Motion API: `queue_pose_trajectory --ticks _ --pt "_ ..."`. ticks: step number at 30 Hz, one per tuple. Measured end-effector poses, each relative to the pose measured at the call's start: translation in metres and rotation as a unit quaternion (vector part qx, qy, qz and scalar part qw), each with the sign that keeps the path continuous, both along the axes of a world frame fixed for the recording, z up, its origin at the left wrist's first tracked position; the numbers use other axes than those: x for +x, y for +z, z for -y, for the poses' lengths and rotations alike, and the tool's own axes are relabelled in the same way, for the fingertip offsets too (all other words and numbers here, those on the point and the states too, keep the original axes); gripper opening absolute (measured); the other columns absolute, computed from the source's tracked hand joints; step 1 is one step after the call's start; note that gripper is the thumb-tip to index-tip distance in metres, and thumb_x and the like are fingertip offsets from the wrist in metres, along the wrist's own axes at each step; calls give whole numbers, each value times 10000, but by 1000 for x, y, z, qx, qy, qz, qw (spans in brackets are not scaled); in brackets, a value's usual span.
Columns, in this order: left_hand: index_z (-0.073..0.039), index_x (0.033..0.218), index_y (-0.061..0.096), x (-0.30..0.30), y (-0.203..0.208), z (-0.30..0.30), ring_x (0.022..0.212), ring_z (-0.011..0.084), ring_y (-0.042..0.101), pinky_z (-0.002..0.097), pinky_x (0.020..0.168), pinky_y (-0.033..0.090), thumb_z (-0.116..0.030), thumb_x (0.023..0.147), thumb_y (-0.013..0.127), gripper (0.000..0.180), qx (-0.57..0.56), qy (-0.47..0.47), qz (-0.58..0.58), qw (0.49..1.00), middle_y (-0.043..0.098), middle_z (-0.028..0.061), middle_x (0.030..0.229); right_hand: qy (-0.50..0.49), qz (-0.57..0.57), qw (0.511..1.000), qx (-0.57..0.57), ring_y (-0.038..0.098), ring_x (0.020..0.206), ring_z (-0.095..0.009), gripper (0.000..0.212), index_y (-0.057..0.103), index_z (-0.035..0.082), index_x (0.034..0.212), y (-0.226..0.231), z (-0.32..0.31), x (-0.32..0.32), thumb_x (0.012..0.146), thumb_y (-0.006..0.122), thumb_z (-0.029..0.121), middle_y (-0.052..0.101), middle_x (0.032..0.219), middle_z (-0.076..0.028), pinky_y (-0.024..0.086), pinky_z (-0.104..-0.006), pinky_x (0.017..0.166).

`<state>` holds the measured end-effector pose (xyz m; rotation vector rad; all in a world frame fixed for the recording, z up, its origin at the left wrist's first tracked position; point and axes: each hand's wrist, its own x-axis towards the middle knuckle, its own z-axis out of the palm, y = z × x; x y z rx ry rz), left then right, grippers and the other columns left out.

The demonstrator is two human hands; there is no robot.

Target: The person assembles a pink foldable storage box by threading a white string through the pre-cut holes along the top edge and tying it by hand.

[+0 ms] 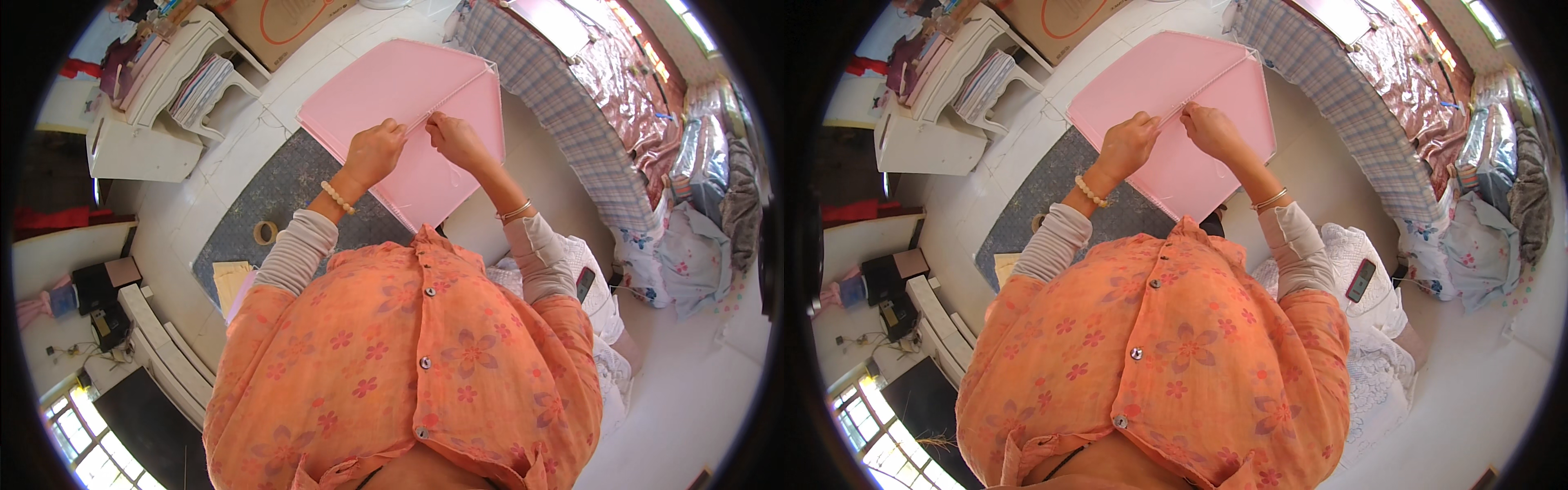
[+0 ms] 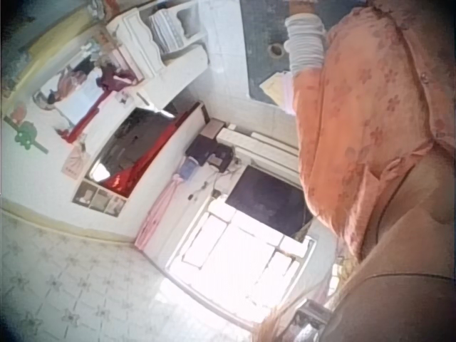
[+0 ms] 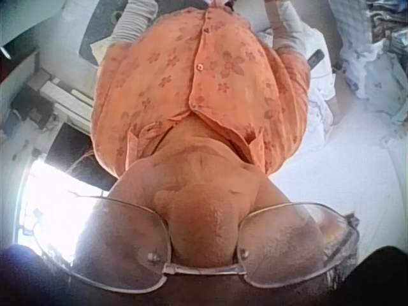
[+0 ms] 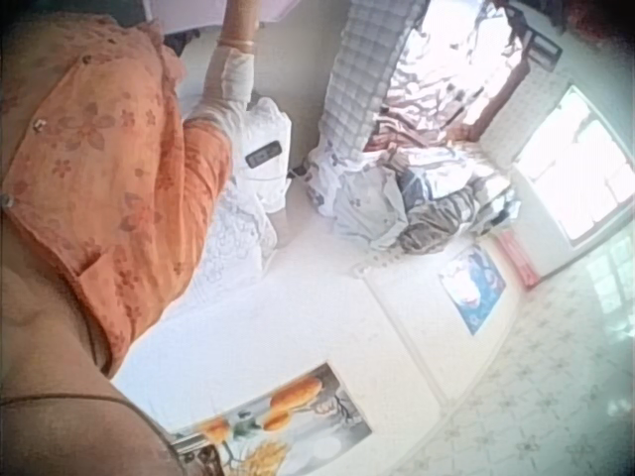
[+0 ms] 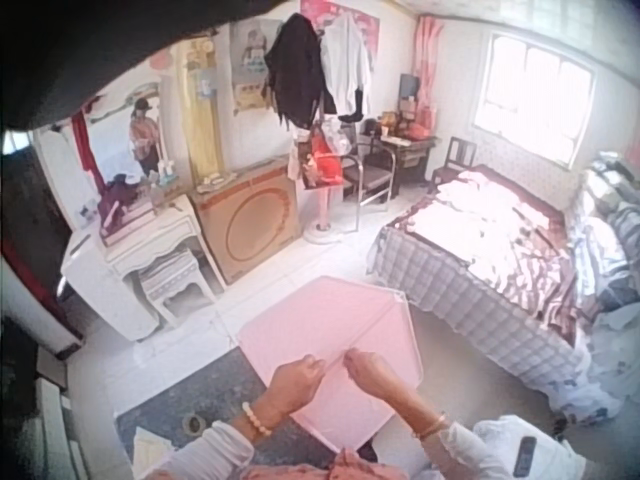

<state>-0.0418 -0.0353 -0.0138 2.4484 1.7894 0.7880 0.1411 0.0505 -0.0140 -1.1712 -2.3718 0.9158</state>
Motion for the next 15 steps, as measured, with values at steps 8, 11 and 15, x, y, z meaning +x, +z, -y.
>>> queue_pose_trajectory --ticks 8,11,15 --pt "-80 935 629 -3 2 -2 724 242 643 359 605 530 -170 869 599 116 12 -7 10 1000 588 71 847 0 -91 986 -138 625 679 -384 171 609 -24 905 -6 -12 -2 890 494 102 627 749 -230 496 -441 658" --pt "-84 937 634 2 1 1 724 243 645 361 607 531 -178 872 599 120 7 6 22 1000 588 72 847 76 -16 992 100 621 651 -371 152 602 -11 902 -5 -14 3 874 484 81 621 732 -226 495 -420 618" --pt "-84 949 638 -4 1 -2 723 245 646 364 609 531 -181 879 596 127 -2 19 -7 1000 587 75 842 66 18 996 51 608 597 -338 146 594 3 914 1 2 19 881 472 75 608 674 -196 486 -381 576"
